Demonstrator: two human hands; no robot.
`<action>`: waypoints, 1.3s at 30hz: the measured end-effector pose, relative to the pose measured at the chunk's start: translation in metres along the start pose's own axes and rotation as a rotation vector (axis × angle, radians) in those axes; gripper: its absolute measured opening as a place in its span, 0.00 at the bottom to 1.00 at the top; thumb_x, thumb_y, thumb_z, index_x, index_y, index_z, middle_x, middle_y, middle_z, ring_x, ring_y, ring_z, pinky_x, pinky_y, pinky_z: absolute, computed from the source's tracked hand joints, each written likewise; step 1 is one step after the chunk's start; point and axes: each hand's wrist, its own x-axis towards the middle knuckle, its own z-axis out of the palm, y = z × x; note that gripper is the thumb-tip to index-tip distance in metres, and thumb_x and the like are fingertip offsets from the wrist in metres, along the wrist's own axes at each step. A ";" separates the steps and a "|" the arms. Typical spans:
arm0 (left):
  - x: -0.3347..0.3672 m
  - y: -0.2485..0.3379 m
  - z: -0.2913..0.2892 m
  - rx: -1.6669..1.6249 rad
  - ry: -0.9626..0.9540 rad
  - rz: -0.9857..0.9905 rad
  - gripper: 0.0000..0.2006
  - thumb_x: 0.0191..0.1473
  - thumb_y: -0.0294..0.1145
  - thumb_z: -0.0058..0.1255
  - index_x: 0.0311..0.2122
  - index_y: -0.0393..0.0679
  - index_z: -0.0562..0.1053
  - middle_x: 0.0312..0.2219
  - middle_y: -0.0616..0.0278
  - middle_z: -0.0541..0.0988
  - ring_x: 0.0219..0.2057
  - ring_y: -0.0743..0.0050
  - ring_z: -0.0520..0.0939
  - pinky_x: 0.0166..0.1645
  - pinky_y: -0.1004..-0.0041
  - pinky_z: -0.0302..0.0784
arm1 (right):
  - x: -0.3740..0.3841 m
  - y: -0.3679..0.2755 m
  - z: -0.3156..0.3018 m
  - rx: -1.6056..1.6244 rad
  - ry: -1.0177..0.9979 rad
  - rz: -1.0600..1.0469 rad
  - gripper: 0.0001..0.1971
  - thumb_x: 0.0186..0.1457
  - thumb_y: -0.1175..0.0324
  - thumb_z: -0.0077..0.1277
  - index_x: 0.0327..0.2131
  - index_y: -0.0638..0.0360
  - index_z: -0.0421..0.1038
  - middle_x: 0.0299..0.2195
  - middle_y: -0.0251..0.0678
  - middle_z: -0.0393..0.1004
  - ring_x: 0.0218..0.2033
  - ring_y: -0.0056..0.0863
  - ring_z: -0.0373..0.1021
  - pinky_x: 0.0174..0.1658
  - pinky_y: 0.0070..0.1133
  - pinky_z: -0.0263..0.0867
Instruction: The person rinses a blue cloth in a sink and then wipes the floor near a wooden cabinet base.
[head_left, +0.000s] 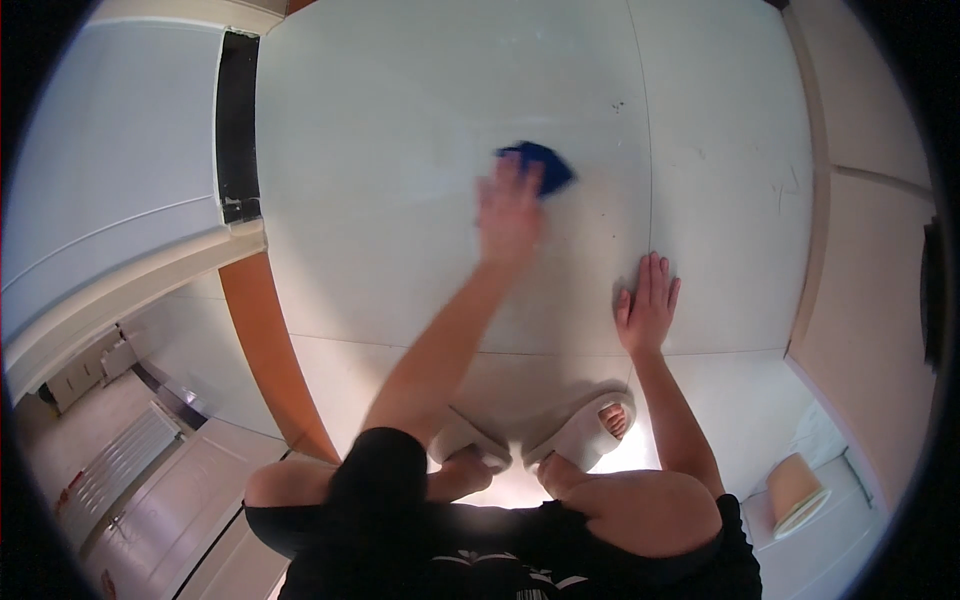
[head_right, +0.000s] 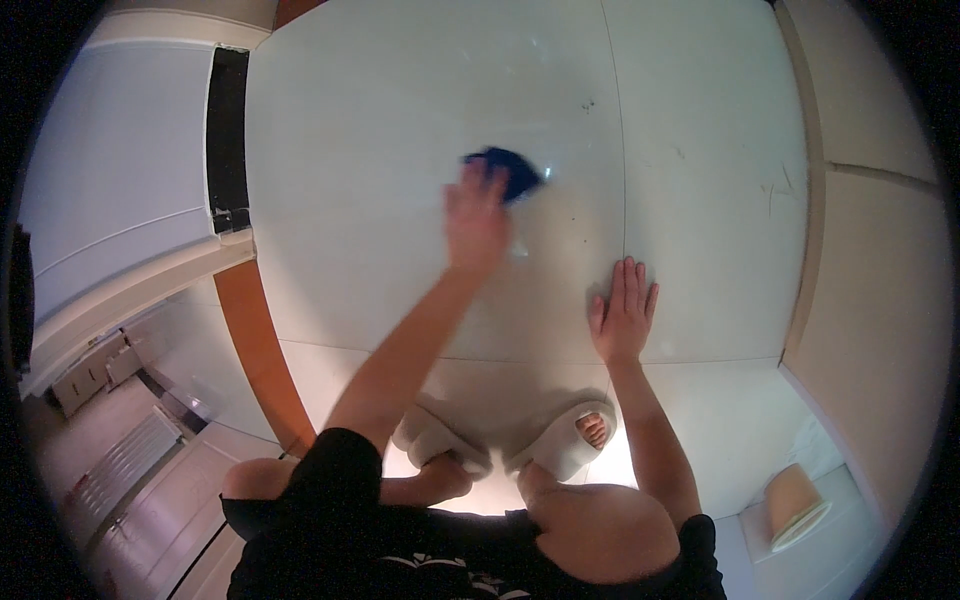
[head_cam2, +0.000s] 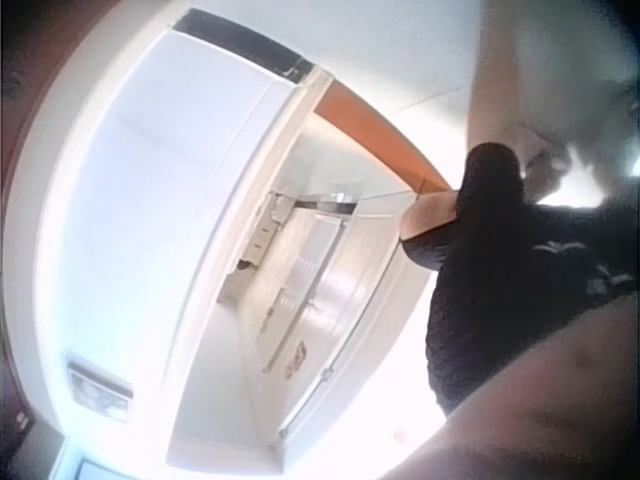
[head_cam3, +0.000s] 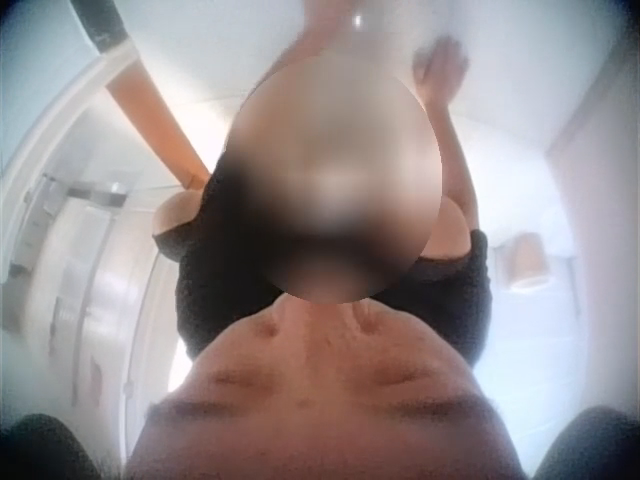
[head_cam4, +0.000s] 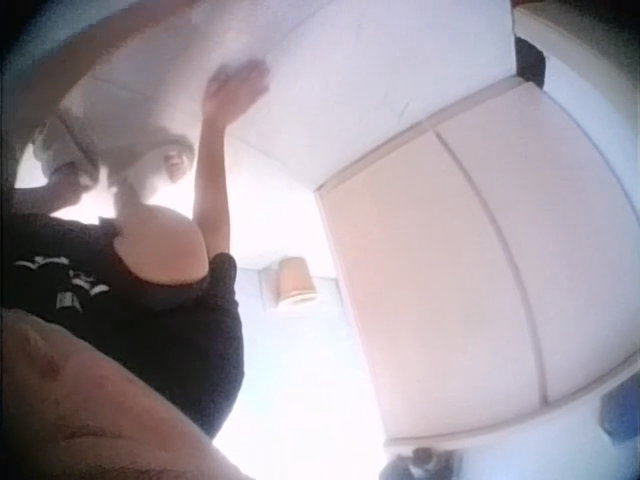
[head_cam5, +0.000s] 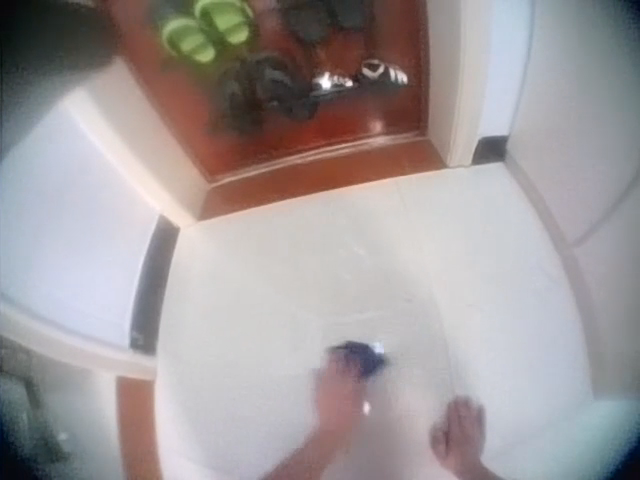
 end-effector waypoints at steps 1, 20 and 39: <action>-0.004 -0.044 -0.004 0.091 0.064 -0.053 0.30 0.53 0.31 0.51 0.64 0.46 0.67 0.66 0.46 0.63 0.69 0.46 0.60 0.68 0.38 0.54 | 0.001 -0.001 -0.001 0.000 0.003 -0.006 0.32 0.65 0.54 0.39 0.67 0.62 0.58 0.69 0.40 0.57 0.72 0.41 0.50 0.72 0.46 0.42; 0.062 -0.037 0.008 -0.041 0.288 -0.108 0.30 0.55 0.32 0.49 0.65 0.39 0.65 0.63 0.36 0.64 0.66 0.34 0.61 0.69 0.42 0.53 | 0.008 -0.009 -0.003 0.009 0.004 -0.042 0.37 0.62 0.52 0.48 0.67 0.68 0.54 0.68 0.48 0.55 0.72 0.48 0.48 0.71 0.49 0.41; -0.018 -0.286 -0.076 0.234 0.244 -0.919 0.33 0.68 0.49 0.37 0.72 0.46 0.50 0.70 0.45 0.55 0.71 0.45 0.54 0.70 0.38 0.46 | 0.015 -0.006 -0.013 0.081 -0.071 -0.024 0.36 0.58 0.57 0.54 0.65 0.64 0.56 0.66 0.44 0.57 0.71 0.45 0.49 0.72 0.48 0.38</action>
